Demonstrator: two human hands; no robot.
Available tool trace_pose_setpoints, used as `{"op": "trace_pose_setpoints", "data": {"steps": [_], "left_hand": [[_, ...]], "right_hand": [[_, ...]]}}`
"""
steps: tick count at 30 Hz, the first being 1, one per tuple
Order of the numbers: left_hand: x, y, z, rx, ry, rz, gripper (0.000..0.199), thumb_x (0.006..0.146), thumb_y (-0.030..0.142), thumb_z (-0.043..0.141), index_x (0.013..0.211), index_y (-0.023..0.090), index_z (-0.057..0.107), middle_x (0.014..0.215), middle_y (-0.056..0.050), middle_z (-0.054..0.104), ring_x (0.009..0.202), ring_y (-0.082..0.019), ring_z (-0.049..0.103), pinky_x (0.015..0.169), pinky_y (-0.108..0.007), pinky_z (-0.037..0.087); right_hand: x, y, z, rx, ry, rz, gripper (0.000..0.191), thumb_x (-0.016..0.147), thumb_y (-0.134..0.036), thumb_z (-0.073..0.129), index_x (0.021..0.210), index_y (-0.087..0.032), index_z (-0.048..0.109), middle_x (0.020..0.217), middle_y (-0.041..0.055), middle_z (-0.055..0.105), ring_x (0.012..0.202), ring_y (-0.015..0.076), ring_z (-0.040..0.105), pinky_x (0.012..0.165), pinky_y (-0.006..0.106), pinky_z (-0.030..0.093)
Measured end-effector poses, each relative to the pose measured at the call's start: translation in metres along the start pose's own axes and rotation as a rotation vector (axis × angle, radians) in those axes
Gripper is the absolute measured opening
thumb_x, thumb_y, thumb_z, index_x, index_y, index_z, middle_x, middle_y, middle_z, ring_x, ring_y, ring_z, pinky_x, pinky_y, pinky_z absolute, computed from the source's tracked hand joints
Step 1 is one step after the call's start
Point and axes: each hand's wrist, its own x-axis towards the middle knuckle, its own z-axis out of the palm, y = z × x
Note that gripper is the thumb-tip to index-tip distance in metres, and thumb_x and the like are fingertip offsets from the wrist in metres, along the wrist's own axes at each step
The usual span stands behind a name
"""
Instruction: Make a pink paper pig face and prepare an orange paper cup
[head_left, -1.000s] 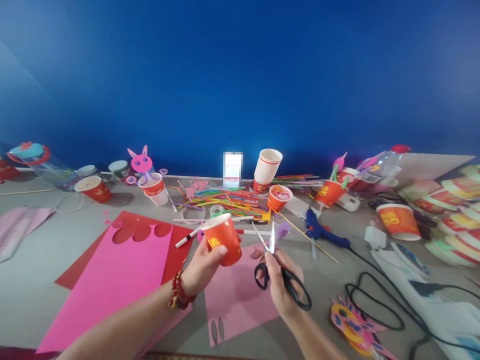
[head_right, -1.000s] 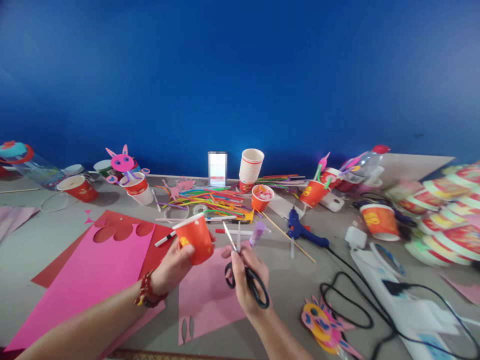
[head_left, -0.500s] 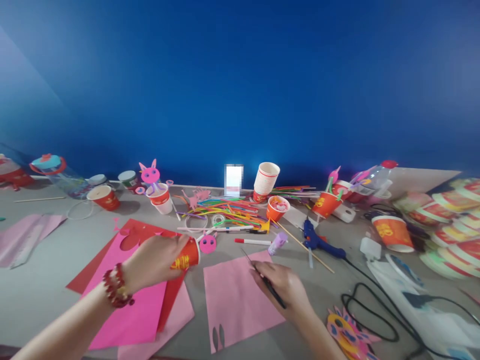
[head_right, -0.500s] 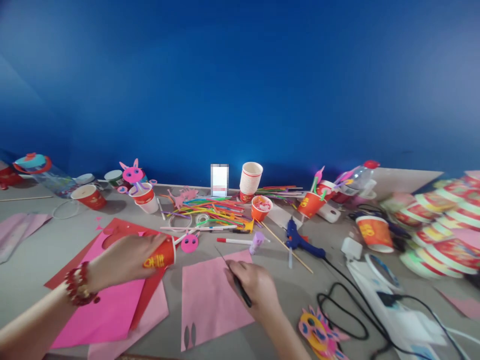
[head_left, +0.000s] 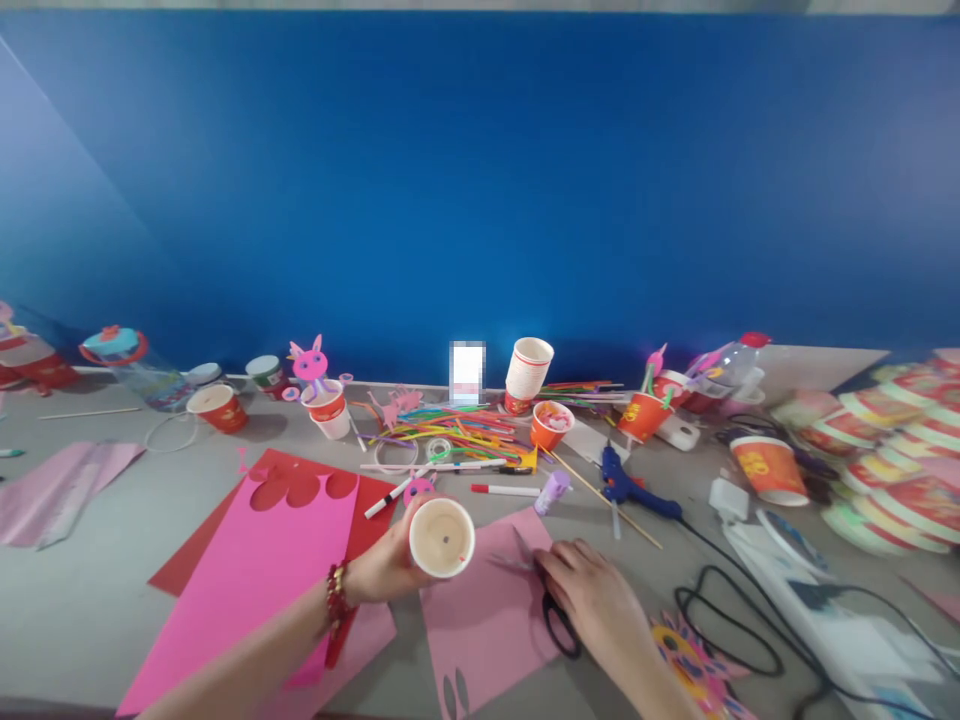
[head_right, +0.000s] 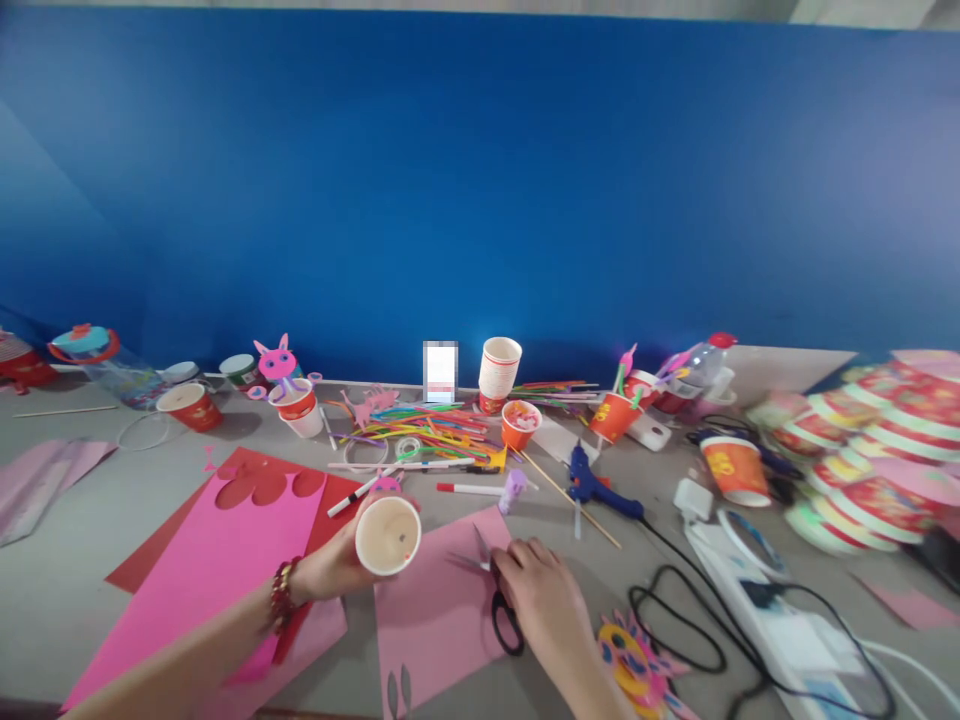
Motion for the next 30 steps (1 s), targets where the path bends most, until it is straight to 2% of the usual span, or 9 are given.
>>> {"op": "trace_pose_setpoints", "data": {"steps": [4, 7, 10, 17, 24, 30], "left_hand": [[0.009, -0.015, 0.008, 0.064, 0.057, -0.092, 0.057, 0.071, 0.03, 0.077, 0.122, 0.018, 0.056, 0.121, -0.014, 0.062, 0.113, -0.03, 0.058, 0.103, -0.042, 0.043], [0.011, -0.022, 0.013, 0.146, 0.115, -0.148, 0.066, 0.066, 0.03, 0.079, 0.125, 0.018, 0.053, 0.121, -0.014, 0.063, 0.114, -0.032, 0.058, 0.101, -0.044, 0.043], [0.009, -0.024, 0.016, 0.185, 0.165, -0.187, 0.073, 0.064, 0.031, 0.08, 0.128, 0.02, 0.048, 0.117, -0.012, 0.066, 0.11, -0.033, 0.061, 0.096, -0.043, 0.046], [0.011, -0.025, 0.022, 0.164, 0.228, -0.185, 0.076, 0.063, 0.033, 0.08, 0.13, 0.022, 0.046, 0.105, -0.01, 0.071, 0.101, -0.034, 0.065, 0.088, -0.042, 0.05], [0.014, -0.028, 0.024, 0.199, 0.258, -0.165, 0.08, 0.063, 0.032, 0.08, 0.133, 0.02, 0.044, 0.114, -0.013, 0.068, 0.106, -0.034, 0.064, 0.092, -0.044, 0.049], [0.015, -0.027, 0.024, 0.214, 0.254, -0.174, 0.081, 0.062, 0.03, 0.08, 0.134, 0.02, 0.046, 0.116, -0.014, 0.067, 0.11, -0.035, 0.062, 0.095, -0.045, 0.048]], "right_hand": [[-0.006, -0.003, 0.0, 0.024, 0.063, 0.001, 0.035, 0.08, -0.004, 0.05, 0.106, -0.022, 0.065, 0.098, 0.0064, 0.069, 0.086, 0.024, 0.063, 0.075, 0.036, 0.05], [-0.01, -0.01, -0.002, 0.075, 0.126, -0.002, 0.04, 0.081, -0.006, 0.046, 0.114, -0.022, 0.063, 0.11, 0.0083, 0.067, 0.095, 0.0245, 0.063, 0.08, 0.037, 0.051], [-0.014, -0.016, 0.003, 0.133, 0.13, -0.015, 0.037, 0.084, -0.013, 0.048, 0.116, -0.024, 0.062, 0.117, 0.0081, 0.066, 0.104, 0.0244, 0.062, 0.085, 0.036, 0.052], [-0.012, -0.015, 0.026, 0.117, 0.247, 0.002, 0.036, 0.081, -0.011, 0.047, 0.11, -0.023, 0.065, 0.112, 0.0074, 0.069, 0.096, 0.0242, 0.065, 0.081, 0.037, 0.052], [-0.012, -0.02, 0.029, 0.104, 0.265, 0.067, 0.032, 0.083, -0.012, 0.047, 0.108, -0.024, 0.064, 0.11, 0.0062, 0.069, 0.092, 0.0241, 0.065, 0.078, 0.036, 0.049], [-0.018, -0.017, 0.041, 0.118, 0.317, 0.079, 0.033, 0.085, -0.015, 0.05, 0.114, -0.024, 0.062, 0.113, 0.0066, 0.068, 0.098, 0.0251, 0.064, 0.084, 0.039, 0.049]]}}
